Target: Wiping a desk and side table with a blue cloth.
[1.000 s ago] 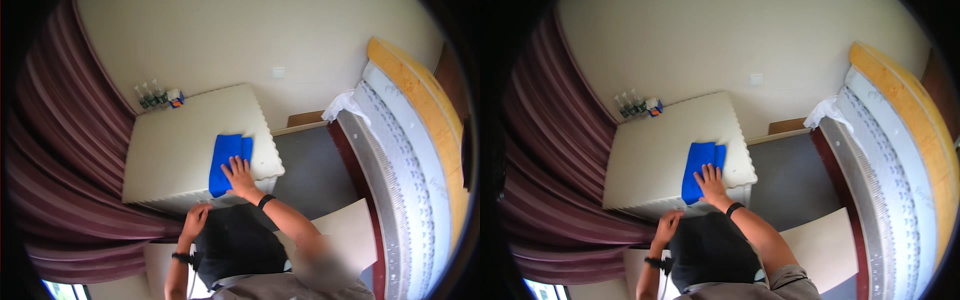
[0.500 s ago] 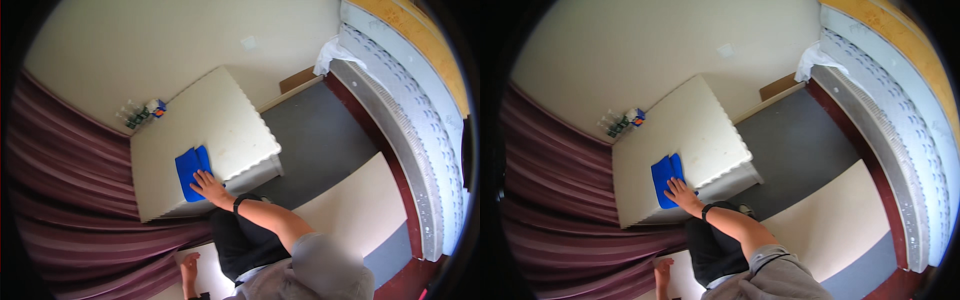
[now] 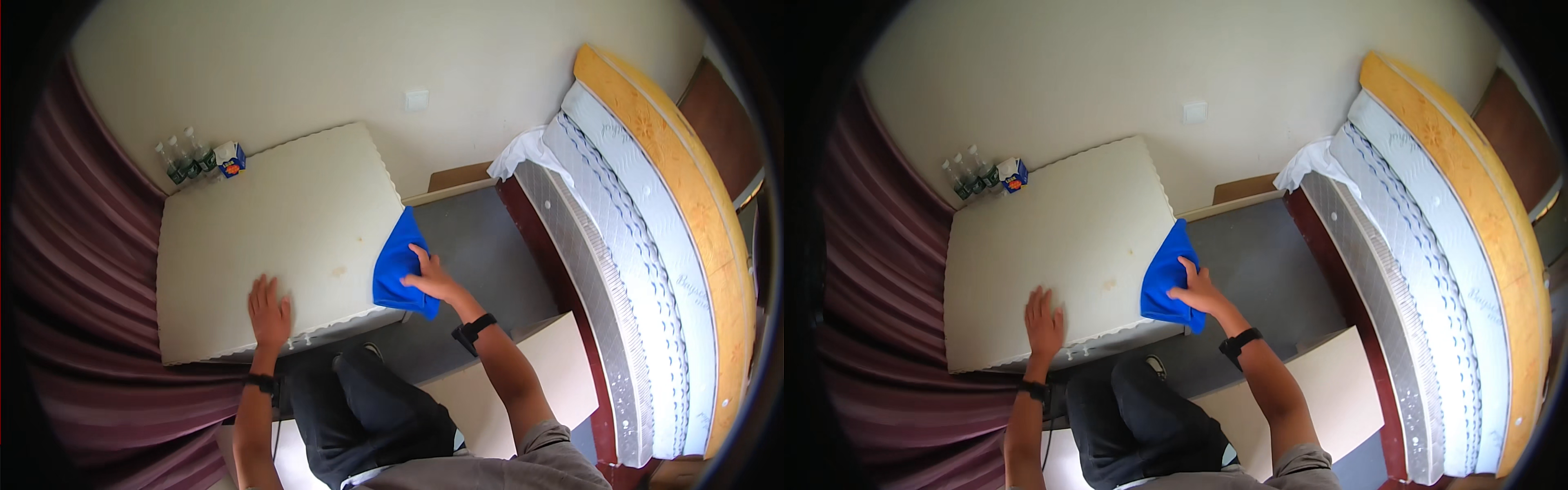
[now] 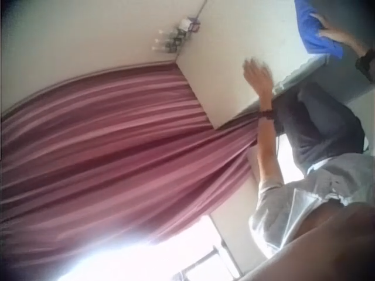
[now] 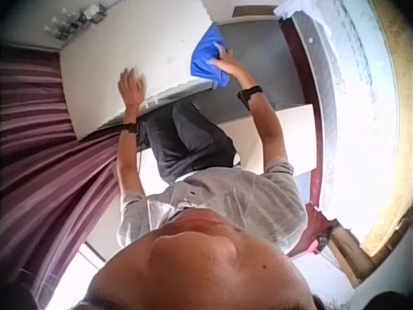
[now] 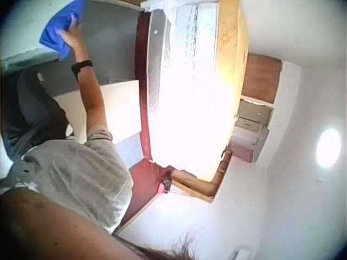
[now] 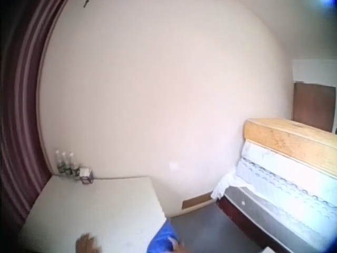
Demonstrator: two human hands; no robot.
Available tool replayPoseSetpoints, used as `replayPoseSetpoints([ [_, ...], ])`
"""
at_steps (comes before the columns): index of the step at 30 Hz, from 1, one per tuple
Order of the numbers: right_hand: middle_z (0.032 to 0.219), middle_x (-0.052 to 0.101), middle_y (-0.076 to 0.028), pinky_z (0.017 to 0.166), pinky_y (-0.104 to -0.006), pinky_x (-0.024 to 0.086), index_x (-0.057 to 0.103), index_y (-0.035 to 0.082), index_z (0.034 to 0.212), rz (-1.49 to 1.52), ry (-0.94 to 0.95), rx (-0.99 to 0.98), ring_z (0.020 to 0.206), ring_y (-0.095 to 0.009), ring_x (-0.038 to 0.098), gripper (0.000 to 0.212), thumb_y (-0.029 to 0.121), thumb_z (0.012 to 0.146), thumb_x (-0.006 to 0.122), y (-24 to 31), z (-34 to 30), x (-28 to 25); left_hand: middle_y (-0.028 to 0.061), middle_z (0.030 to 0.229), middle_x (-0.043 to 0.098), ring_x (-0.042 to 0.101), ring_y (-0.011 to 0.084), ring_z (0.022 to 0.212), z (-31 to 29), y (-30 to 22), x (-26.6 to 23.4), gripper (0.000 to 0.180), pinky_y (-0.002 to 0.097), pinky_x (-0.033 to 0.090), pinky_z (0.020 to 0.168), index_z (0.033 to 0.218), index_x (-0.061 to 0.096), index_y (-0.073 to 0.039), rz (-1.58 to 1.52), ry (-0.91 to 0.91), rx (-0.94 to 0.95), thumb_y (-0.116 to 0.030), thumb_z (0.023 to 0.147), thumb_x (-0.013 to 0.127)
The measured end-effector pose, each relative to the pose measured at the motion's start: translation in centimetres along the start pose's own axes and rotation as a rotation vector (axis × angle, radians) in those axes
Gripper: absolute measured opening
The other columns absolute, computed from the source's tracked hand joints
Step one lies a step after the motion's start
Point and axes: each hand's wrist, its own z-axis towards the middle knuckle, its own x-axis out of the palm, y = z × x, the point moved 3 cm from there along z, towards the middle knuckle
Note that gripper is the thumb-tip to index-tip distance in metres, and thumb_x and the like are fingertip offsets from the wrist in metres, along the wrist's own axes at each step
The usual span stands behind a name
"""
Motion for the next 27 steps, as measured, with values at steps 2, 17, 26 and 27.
replayPoseSetpoints([
  [2,0.142,0.03,-0.037,0.108,-0.0528,0.041,0.013,0.018,0.159,-0.187,-0.027,0.039,0.129,-0.055,0.043,0.107,0.06,0.079,0.07,1.2,2.7,0.2,0.0186,0.157,0.034,0.026,0.0379,0.148,2.5,0.7,1.0,0.051,0.0564,0.018,0.12,0.145,0.045,-0.007,0.371,-0.024,-0.181,-0.029,0.1,0.052],
  [17,0.147,0.033,-0.041,0.106,-0.0535,0.044,0.002,0.012,0.16,-0.494,-0.26,0.137,0.127,-0.055,0.049,0.114,0.08,0.084,0.053,7.9,33.5,-1.1,0.0181,0.159,0.032,0.023,0.0363,0.15,3.1,0.9,-0.1,0.059,0.0606,0.014,0.12,0.145,0.045,-0.008,0.359,0.06,-0.344,-0.037,0.094,0.054],
  [26,0.138,0.041,-0.046,0.109,-0.0556,0.04,0.003,0.01,0.16,-0.555,-0.291,0.018,0.127,-0.058,0.047,0.107,0.076,0.089,0.048,5.2,37.5,-4.6,0.0178,0.16,0.03,0.021,0.0345,0.152,2.9,0.3,0.1,0.061,0.0598,0.013,0.12,0.146,0.045,-0.01,0.305,0.01,-0.371,-0.042,0.095,0.052],
  [27,0.137,0.042,-0.047,0.108,-0.0563,0.04,0.003,0.01,0.16,-0.534,-0.297,-0.011,0.126,-0.059,0.047,0.106,0.075,0.09,0.048,4.4,36.9,-5.5,0.0172,0.16,0.03,0.021,0.0336,0.152,3.3,0.0,0.2,0.061,0.0598,0.013,0.12,0.146,0.046,-0.01,0.277,-0.011,-0.344,-0.042,0.095,0.051],
])
